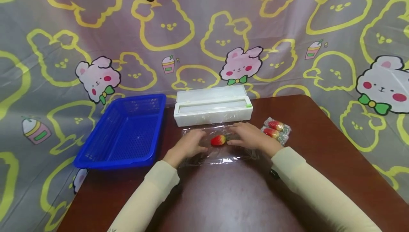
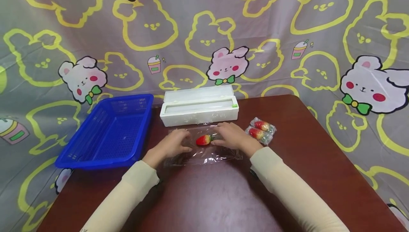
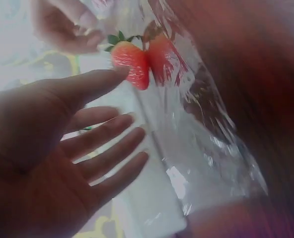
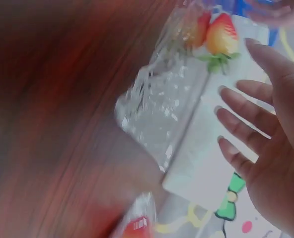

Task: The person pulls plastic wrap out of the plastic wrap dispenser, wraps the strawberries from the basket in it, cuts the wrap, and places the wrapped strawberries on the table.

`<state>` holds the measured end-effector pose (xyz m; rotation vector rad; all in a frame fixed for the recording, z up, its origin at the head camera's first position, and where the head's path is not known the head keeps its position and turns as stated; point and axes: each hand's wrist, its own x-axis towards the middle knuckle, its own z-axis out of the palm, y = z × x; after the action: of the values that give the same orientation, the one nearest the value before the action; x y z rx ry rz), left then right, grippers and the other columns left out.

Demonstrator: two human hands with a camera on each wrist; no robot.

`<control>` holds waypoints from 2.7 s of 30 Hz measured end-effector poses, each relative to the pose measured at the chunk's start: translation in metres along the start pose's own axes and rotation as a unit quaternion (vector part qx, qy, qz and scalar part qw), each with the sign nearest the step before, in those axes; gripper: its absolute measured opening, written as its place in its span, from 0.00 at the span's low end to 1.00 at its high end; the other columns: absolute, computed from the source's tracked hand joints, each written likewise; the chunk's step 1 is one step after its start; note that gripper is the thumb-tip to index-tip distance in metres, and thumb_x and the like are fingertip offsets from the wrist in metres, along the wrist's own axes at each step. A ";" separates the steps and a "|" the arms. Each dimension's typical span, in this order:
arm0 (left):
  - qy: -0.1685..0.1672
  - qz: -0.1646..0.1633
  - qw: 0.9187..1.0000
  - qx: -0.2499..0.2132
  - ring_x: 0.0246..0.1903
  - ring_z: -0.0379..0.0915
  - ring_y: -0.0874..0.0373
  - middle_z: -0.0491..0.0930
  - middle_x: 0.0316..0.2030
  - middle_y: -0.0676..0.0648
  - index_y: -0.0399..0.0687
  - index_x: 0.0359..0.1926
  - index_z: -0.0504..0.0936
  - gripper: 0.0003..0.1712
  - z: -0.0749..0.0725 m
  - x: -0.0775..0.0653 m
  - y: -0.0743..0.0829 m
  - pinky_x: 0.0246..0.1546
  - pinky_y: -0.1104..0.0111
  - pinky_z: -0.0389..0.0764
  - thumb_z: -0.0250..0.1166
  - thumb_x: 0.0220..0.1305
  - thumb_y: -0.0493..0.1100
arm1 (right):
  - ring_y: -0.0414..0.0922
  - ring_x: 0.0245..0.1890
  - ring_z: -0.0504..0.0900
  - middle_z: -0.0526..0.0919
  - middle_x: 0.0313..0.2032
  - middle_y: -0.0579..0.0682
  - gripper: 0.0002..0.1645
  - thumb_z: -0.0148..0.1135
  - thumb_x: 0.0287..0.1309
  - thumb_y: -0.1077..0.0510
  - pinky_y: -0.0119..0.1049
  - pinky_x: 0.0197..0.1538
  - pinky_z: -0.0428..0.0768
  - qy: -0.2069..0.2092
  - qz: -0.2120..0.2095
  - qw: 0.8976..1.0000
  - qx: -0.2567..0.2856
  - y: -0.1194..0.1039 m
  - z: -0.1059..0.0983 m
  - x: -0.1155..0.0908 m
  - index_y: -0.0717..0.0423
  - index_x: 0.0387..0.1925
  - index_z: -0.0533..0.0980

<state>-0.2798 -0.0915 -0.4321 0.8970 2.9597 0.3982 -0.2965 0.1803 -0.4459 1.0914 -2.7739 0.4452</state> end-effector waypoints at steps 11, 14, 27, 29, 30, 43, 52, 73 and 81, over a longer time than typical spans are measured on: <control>-0.017 -0.013 0.998 0.059 0.28 0.76 0.53 0.77 0.30 0.50 0.45 0.32 0.86 0.09 -0.009 -0.076 -0.009 0.28 0.56 0.79 0.78 0.51 0.34 | 0.48 0.38 0.82 0.85 0.39 0.52 0.24 0.79 0.51 0.49 0.48 0.44 0.83 -0.043 -0.020 0.998 -0.045 0.005 -0.007 -0.070 0.59 0.45 0.86; -0.026 -0.024 0.997 0.069 0.28 0.76 0.53 0.77 0.29 0.50 0.47 0.30 0.86 0.10 -0.004 -0.081 -0.014 0.27 0.55 0.79 0.77 0.50 0.31 | 0.46 0.35 0.81 0.83 0.34 0.49 0.19 0.80 0.50 0.52 0.46 0.41 0.83 -0.034 -0.036 0.997 -0.056 0.008 -0.003 -0.076 0.57 0.41 0.86; 0.044 -0.022 0.997 0.058 0.25 0.79 0.53 0.80 0.24 0.51 0.47 0.23 0.83 0.11 0.007 -0.084 -0.029 0.26 0.58 0.80 0.70 0.58 0.30 | 0.44 0.31 0.80 0.81 0.30 0.44 0.05 0.74 0.54 0.64 0.43 0.37 0.82 0.004 -0.037 0.998 -0.053 0.016 0.004 -0.076 0.54 0.32 0.84; 0.048 -0.032 0.998 0.038 0.25 0.78 0.56 0.81 0.24 0.53 0.47 0.24 0.84 0.10 0.006 -0.084 -0.031 0.27 0.59 0.80 0.71 0.59 0.32 | 0.43 0.32 0.80 0.81 0.30 0.43 0.05 0.73 0.55 0.64 0.44 0.39 0.82 0.010 -0.027 0.999 -0.042 0.017 0.004 -0.077 0.54 0.33 0.84; 0.049 -0.037 0.998 0.031 0.25 0.78 0.57 0.82 0.24 0.53 0.47 0.25 0.85 0.08 0.005 -0.084 -0.032 0.27 0.59 0.80 0.71 0.60 0.32 | 0.43 0.32 0.80 0.81 0.30 0.43 0.05 0.73 0.56 0.64 0.44 0.39 0.82 0.013 -0.023 0.999 -0.036 0.017 0.004 -0.077 0.54 0.33 0.84; 0.062 -0.056 0.996 -0.037 0.24 0.75 0.61 0.82 0.24 0.54 0.44 0.29 0.86 0.05 -0.002 -0.084 -0.032 0.29 0.64 0.79 0.71 0.62 0.33 | 0.37 0.27 0.74 0.77 0.25 0.39 0.05 0.67 0.61 0.66 0.38 0.35 0.80 0.013 0.024 0.997 0.067 0.023 -0.005 -0.077 0.56 0.34 0.78; 0.120 -0.088 0.989 0.011 0.28 0.80 0.53 0.83 0.28 0.49 0.45 0.32 0.85 0.04 -0.007 -0.076 -0.029 0.28 0.58 0.80 0.68 0.65 0.35 | 0.39 0.29 0.74 0.74 0.26 0.40 0.06 0.63 0.64 0.67 0.40 0.37 0.78 0.035 0.029 0.998 0.043 0.025 -0.015 -0.067 0.55 0.34 0.75; 0.156 -0.229 0.959 0.051 0.34 0.84 0.34 0.85 0.35 0.32 0.35 0.34 0.81 0.01 -0.007 -0.036 -0.012 0.29 0.46 0.83 0.64 0.61 0.30 | 0.42 0.27 0.71 0.72 0.25 0.44 0.09 0.59 0.67 0.67 0.39 0.34 0.73 0.032 0.061 0.996 0.048 0.041 -0.015 -0.042 0.54 0.31 0.72; 0.149 -0.256 0.954 0.043 0.37 0.85 0.34 0.85 0.38 0.31 0.34 0.37 0.83 0.08 -0.001 -0.024 -0.014 0.30 0.45 0.83 0.57 0.68 0.30 | 0.42 0.25 0.70 0.70 0.23 0.44 0.09 0.57 0.67 0.65 0.40 0.32 0.71 0.032 0.074 0.996 0.027 0.048 -0.014 -0.034 0.53 0.30 0.70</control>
<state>-0.2682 -0.1164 -0.4355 0.0429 3.3368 0.4095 -0.3042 0.2395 -0.4513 0.8676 -2.8131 0.5639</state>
